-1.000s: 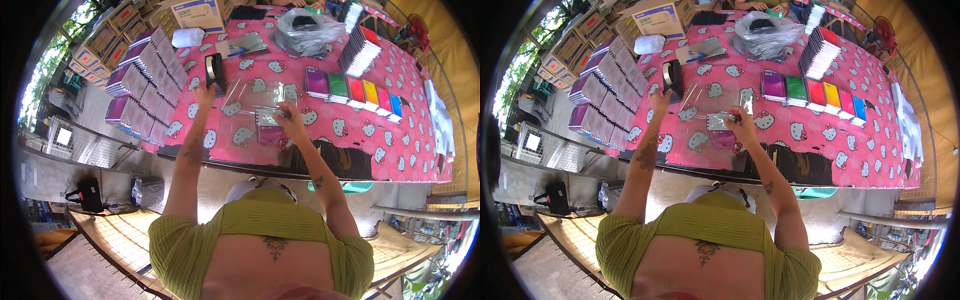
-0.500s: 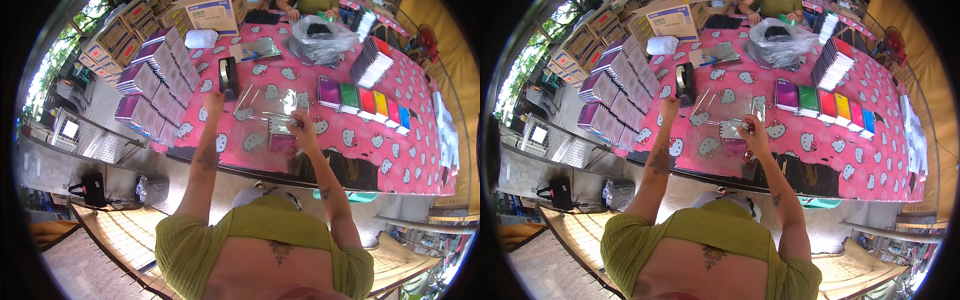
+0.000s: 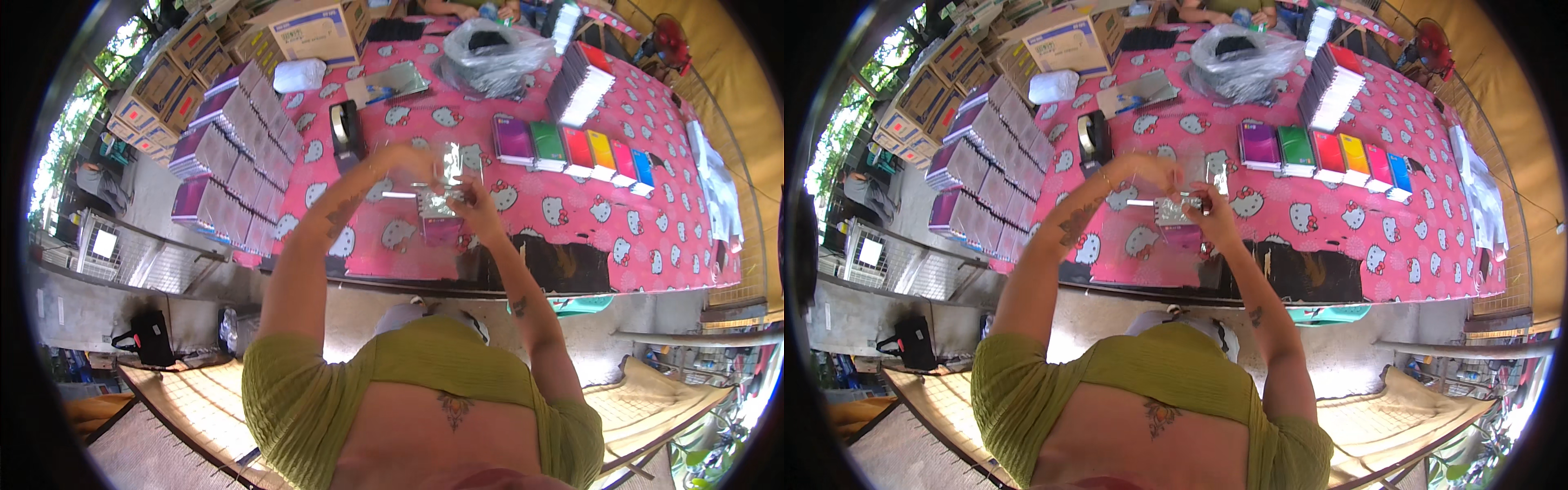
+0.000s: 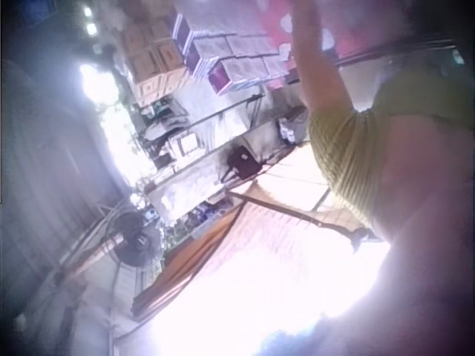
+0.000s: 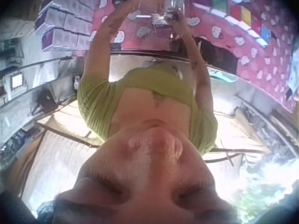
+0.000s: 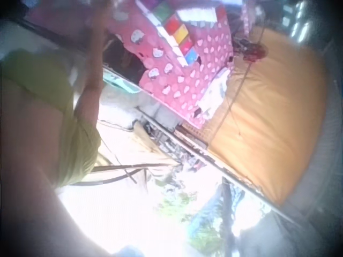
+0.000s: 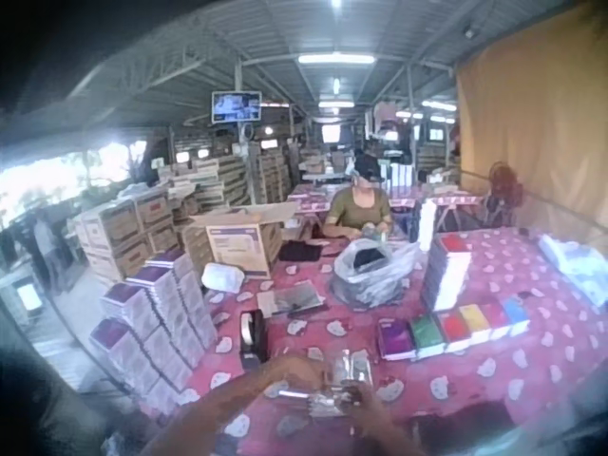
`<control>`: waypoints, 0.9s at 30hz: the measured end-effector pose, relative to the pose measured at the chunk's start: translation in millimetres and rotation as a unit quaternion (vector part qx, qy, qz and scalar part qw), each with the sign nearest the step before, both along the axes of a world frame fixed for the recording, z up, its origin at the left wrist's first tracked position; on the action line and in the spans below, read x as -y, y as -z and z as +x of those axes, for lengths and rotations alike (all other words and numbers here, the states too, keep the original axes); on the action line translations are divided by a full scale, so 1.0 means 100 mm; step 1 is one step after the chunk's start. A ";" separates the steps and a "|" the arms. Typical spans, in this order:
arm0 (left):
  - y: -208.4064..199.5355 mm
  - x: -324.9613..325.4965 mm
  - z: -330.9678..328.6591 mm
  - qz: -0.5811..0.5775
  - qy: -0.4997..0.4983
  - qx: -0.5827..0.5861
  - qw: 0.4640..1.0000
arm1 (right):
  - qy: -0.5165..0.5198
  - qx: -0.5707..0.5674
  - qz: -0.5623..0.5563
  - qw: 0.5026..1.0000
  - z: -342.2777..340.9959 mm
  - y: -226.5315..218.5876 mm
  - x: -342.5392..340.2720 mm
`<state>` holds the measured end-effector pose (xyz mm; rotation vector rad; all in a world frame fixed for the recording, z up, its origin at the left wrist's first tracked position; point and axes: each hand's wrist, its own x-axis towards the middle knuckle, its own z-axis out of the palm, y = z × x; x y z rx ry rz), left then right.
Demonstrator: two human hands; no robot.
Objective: The person picks up small colored books from a table, places them inside clear plastic sleeves, and seals the sleeves with adhesive tape.
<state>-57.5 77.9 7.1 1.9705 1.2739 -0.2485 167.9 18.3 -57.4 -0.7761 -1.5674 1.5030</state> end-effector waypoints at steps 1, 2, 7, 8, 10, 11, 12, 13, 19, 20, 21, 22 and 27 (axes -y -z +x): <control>0.49 0.07 -0.41 0.032 0.069 -0.003 0.997 | -0.016 0.005 0.011 1.000 -0.20 -0.03 0.07; 0.80 0.09 -0.48 -0.047 0.005 0.115 0.992 | -0.003 0.018 0.022 1.000 -0.20 0.00 0.09; 1.05 0.63 -0.44 0.001 -0.169 0.467 0.868 | -0.025 -0.083 -0.026 0.996 -0.05 0.00 0.16; 0.90 0.86 -0.31 -0.103 -0.274 0.565 0.771 | -0.002 -0.092 -0.025 0.995 0.08 0.05 0.18; 0.52 1.44 -0.11 -0.072 -0.369 0.588 0.716 | -0.036 -0.083 -0.023 0.996 0.02 0.11 0.35; 0.48 1.73 0.09 0.047 -0.371 0.522 0.767 | -0.054 -0.067 -0.023 0.996 -0.09 0.08 0.40; 0.42 1.88 0.14 0.151 -0.380 0.469 0.782 | -0.074 -0.051 -0.022 0.996 -0.19 0.04 0.43; 0.39 2.02 0.25 0.244 -0.391 0.404 0.790 | -0.091 -0.031 -0.022 0.995 -0.26 0.01 0.47; -0.61 2.68 -0.50 0.587 -0.424 0.217 0.654 | -0.096 -0.135 0.052 0.985 -0.62 -0.42 0.56; -0.87 2.85 -0.66 0.595 -0.484 0.215 0.604 | -0.107 -0.110 0.027 0.988 -0.58 -0.38 0.49; -1.01 3.01 -0.89 0.635 -0.520 0.237 0.520 | -0.120 -0.085 0.000 0.989 -0.57 -0.35 0.47; -1.21 3.11 -1.06 0.615 -0.575 0.336 0.422 | -0.085 -0.057 -0.022 0.995 -0.61 -0.34 0.52; -1.24 3.58 -2.37 0.618 -0.714 0.029 0.327 | -0.081 0.004 -0.036 0.996 -0.69 0.00 0.51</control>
